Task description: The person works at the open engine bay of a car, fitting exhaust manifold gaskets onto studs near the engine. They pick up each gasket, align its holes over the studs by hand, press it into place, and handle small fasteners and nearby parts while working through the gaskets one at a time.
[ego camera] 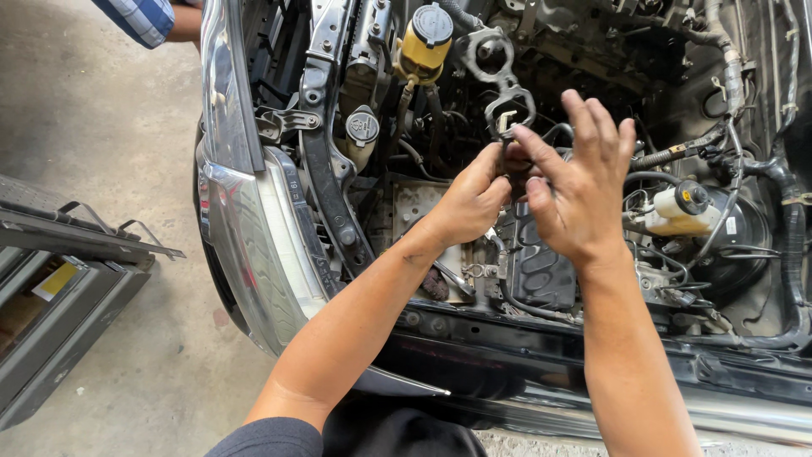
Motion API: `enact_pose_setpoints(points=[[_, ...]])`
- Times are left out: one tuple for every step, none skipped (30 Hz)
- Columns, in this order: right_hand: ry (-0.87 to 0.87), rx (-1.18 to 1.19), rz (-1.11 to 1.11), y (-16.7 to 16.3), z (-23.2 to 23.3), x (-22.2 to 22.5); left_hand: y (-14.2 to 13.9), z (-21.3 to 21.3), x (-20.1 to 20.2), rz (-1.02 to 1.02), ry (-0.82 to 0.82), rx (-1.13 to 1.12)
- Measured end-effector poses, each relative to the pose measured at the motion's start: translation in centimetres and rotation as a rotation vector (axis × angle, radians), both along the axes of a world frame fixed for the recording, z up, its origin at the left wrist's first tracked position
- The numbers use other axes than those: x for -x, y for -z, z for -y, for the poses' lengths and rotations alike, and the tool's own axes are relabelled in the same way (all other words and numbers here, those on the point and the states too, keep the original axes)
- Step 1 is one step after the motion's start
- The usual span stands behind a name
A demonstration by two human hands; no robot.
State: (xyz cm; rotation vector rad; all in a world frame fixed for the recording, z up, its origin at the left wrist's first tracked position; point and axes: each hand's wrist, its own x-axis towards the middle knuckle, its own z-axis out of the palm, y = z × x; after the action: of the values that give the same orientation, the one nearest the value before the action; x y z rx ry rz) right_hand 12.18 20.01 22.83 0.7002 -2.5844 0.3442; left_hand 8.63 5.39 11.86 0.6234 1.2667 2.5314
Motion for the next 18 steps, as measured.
enact_pose_setpoints(points=[[0.005,0.000,0.004,-0.1,-0.2,0.1,-0.1,0.0,0.0,0.061,0.065,-0.116],[0.011,0.000,0.011,-0.1,-0.3,0.2,-0.1,0.0,0.0,0.059,0.058,-0.099],[0.021,-0.001,0.019,-0.1,-0.5,0.1,-0.2,-0.1,0.0,0.058,0.055,-0.082],[0.021,-0.008,0.011,-0.1,-0.5,0.0,-0.2,-0.1,0.0,0.056,0.054,-0.066],[0.020,-0.014,0.003,-0.1,-0.6,0.0,-0.3,-0.1,0.0,0.074,0.062,-0.103],[0.016,-0.019,-0.005,0.0,-0.6,0.0,-0.3,-0.1,0.1,0.093,0.068,-0.140],[0.015,-0.033,-0.012,0.1,-0.6,0.0,-0.3,-0.1,0.1,0.113,0.074,-0.176],[0.014,-0.048,-0.020,0.2,-0.5,0.0,-0.3,0.0,0.1,0.136,0.055,-0.158],[0.014,-0.062,-0.029,0.2,-0.5,0.0,-0.3,0.0,0.1,0.158,0.037,-0.140],[0.024,-0.074,-0.040,0.2,-0.5,0.0,-0.3,0.1,0.1,0.179,0.021,-0.122],[0.035,-0.087,-0.050,0.3,-0.6,0.0,-0.3,0.0,0.1,0.168,0.007,-0.134],[0.042,-0.100,-0.059,0.3,-0.6,0.1,-0.4,0.0,0.0,0.158,-0.009,-0.146],[0.050,-0.096,-0.070,0.4,-0.7,0.1,-0.4,0.0,0.0,0.149,-0.028,-0.158],[0.057,-0.092,-0.083,0.4,-0.8,0.2,-0.4,0.0,-0.1,0.149,-0.027,-0.153],[0.067,-0.088,-0.096,0.4,-0.9,0.3,-0.4,0.0,-0.2,0.149,-0.025,-0.149],[0.079,-0.092,-0.101,0.4,-1.0,0.4,-0.5,0.0,-0.2,0.149,-0.022,-0.144],[0.092,-0.097,-0.105,0.5,-1.1,0.4,-0.5,0.0,-0.3,0.146,-0.019,-0.143],[0.106,-0.101,-0.110,0.5,-1.2,0.4,-0.5,0.0,-0.3,0.143,-0.014,-0.142]])
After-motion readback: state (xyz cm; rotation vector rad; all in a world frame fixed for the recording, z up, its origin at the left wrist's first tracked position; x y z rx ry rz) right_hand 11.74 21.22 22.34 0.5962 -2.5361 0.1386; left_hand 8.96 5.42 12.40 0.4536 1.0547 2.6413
